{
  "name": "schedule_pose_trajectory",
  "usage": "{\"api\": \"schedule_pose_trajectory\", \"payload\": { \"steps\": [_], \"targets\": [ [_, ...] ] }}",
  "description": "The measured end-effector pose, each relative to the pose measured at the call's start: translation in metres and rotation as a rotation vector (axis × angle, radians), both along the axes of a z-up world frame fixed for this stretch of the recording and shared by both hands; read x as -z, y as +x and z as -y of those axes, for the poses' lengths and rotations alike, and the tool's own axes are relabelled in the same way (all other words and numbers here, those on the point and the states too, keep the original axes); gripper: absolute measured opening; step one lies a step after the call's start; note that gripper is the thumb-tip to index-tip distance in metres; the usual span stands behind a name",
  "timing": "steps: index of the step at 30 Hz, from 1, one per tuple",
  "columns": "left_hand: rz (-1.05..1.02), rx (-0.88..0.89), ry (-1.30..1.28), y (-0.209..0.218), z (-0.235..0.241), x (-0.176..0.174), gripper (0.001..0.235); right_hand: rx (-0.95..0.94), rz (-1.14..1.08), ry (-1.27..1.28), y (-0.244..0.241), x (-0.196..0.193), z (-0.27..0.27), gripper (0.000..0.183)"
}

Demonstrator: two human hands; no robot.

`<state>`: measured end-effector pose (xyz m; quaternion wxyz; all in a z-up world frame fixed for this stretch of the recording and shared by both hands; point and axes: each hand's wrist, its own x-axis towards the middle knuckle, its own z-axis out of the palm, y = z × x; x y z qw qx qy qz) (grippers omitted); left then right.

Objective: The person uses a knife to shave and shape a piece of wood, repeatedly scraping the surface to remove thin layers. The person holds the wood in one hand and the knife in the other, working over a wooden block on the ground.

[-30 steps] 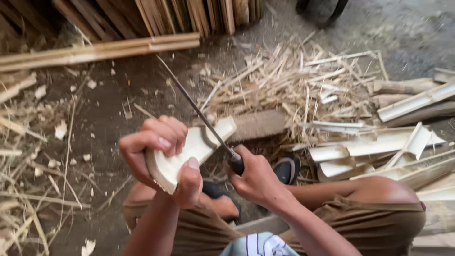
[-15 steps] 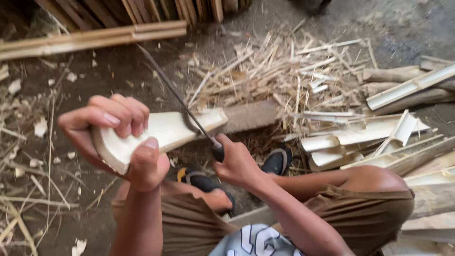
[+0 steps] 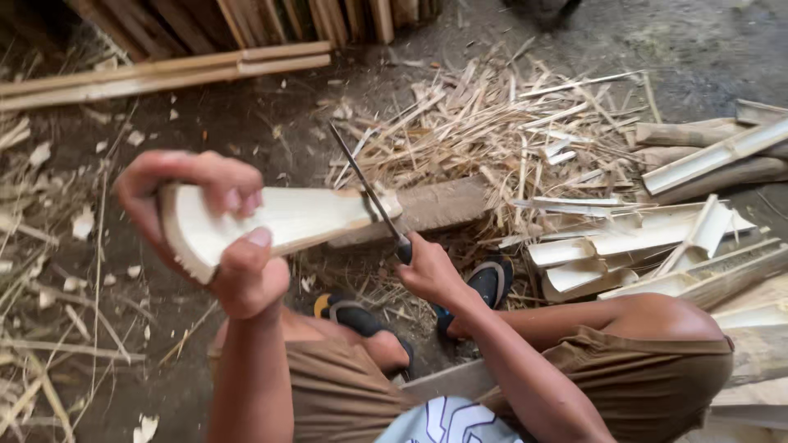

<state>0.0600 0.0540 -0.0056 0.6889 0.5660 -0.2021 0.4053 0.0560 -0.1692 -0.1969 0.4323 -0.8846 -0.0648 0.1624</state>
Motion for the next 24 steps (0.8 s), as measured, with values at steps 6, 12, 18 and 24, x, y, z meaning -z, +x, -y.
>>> {"api": "schedule_pose_trajectory", "payload": {
  "steps": [6, 12, 18, 24],
  "targets": [
    [-0.032, 0.117, -0.071, -0.013, -0.001, 0.009, 0.04, 0.002, 0.111, 0.131, -0.038, -0.084, -0.029, 0.023],
    [0.019, 0.064, -0.048, -0.002, -0.017, 0.008, 0.039, 0.051, -0.094, 0.032, -0.031, -0.085, -0.025, 0.021],
    [0.046, 0.088, -0.056, -0.005, -0.016, 0.015, 0.036, 0.03, 0.139, 0.089, -0.034, -0.052, -0.028, 0.027],
    [0.046, 0.107, -0.087, 0.011, -0.032, 0.015, 0.038, 0.089, -0.069, -0.063, 0.005, -0.003, -0.01, 0.033]
  ]
}}
